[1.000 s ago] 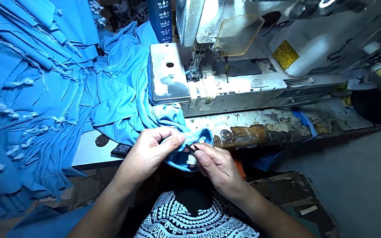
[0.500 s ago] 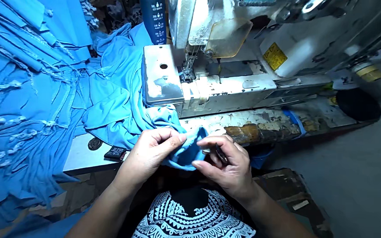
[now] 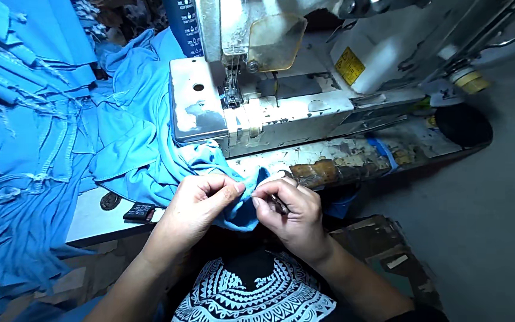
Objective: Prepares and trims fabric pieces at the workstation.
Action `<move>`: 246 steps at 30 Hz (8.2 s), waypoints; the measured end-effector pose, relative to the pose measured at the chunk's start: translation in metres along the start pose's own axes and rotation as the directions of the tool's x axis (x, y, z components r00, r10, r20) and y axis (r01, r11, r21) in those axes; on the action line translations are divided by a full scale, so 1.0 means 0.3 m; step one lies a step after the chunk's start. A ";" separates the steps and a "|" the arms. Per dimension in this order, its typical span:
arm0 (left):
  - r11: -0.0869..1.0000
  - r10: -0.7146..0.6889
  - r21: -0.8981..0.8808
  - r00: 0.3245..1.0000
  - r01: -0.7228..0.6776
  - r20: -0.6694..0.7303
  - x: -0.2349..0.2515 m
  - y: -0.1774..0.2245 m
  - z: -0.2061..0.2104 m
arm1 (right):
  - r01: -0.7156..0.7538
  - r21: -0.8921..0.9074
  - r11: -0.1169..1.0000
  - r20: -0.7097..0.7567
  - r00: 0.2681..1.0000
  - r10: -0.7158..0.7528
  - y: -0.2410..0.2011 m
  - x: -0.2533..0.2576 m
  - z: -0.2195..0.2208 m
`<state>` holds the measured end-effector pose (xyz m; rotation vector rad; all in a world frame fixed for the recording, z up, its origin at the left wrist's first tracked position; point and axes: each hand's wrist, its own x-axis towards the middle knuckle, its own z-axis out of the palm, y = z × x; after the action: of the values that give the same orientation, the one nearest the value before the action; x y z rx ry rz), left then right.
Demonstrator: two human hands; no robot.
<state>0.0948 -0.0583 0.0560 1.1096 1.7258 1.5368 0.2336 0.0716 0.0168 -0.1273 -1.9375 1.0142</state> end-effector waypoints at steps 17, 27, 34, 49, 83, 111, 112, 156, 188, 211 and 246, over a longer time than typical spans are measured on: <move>0.998 0.032 0.048 0.990 -0.039 0.136 -0.003 -0.024 -0.051 | -0.237 0.389 0.890 0.202 0.965 0.168 -0.018 0.031 -0.223; 1.000 0.026 -0.002 0.998 -0.026 0.055 -0.028 -0.004 -0.052 | -0.313 0.220 0.924 0.395 0.895 0.209 -0.042 0.006 -0.152; 0.998 0.060 -0.022 0.996 -0.059 0.072 -0.017 -0.014 -0.041 | -0.746 0.513 0.425 0.638 0.663 0.392 -0.041 -0.023 -0.083; 0.996 0.087 -0.003 0.993 -0.087 0.076 -0.023 -0.014 -0.042 | -0.765 0.554 0.328 0.638 0.644 0.422 -0.030 -0.018 -0.069; 0.987 0.144 0.059 0.986 -0.150 0.089 -0.029 -0.006 -0.031 | -0.762 0.591 0.265 0.660 0.645 0.384 -0.010 -0.033 -0.088; 0.993 0.063 -0.102 0.994 -0.055 0.085 -0.031 -0.015 -0.008 | -0.677 0.602 0.424 0.592 0.734 0.332 -0.016 -0.050 -0.098; 0.993 0.071 -0.096 0.994 -0.062 0.087 -0.031 -0.016 -0.007 | -0.691 0.600 0.404 0.597 0.722 0.349 -0.019 -0.050 -0.095; 0.396 0.293 0.656 0.765 -0.643 0.573 -0.179 0.236 -0.229 | -0.750 0.659 0.064 0.691 0.636 0.344 0.012 0.097 0.173; 0.376 0.296 0.847 0.914 -0.377 0.276 0.074 -0.077 -0.045 | 0.074 -0.416 0.906 0.432 0.893 0.126 0.130 0.095 0.043; 0.866 0.373 0.239 0.886 -0.439 0.276 0.065 0.088 -0.020 | -0.383 0.751 0.538 0.492 0.868 -0.068 0.042 -0.030 -0.196; 0.964 -0.031 -0.266 0.999 0.027 -0.011 -0.216 -0.016 0.119 | -0.386 0.492 0.780 0.341 0.910 0.235 -0.079 -0.120 -0.073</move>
<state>0.1560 -0.0962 0.0380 0.9343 1.4843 1.7030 0.2781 0.0528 0.0142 0.0177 -1.8005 1.8665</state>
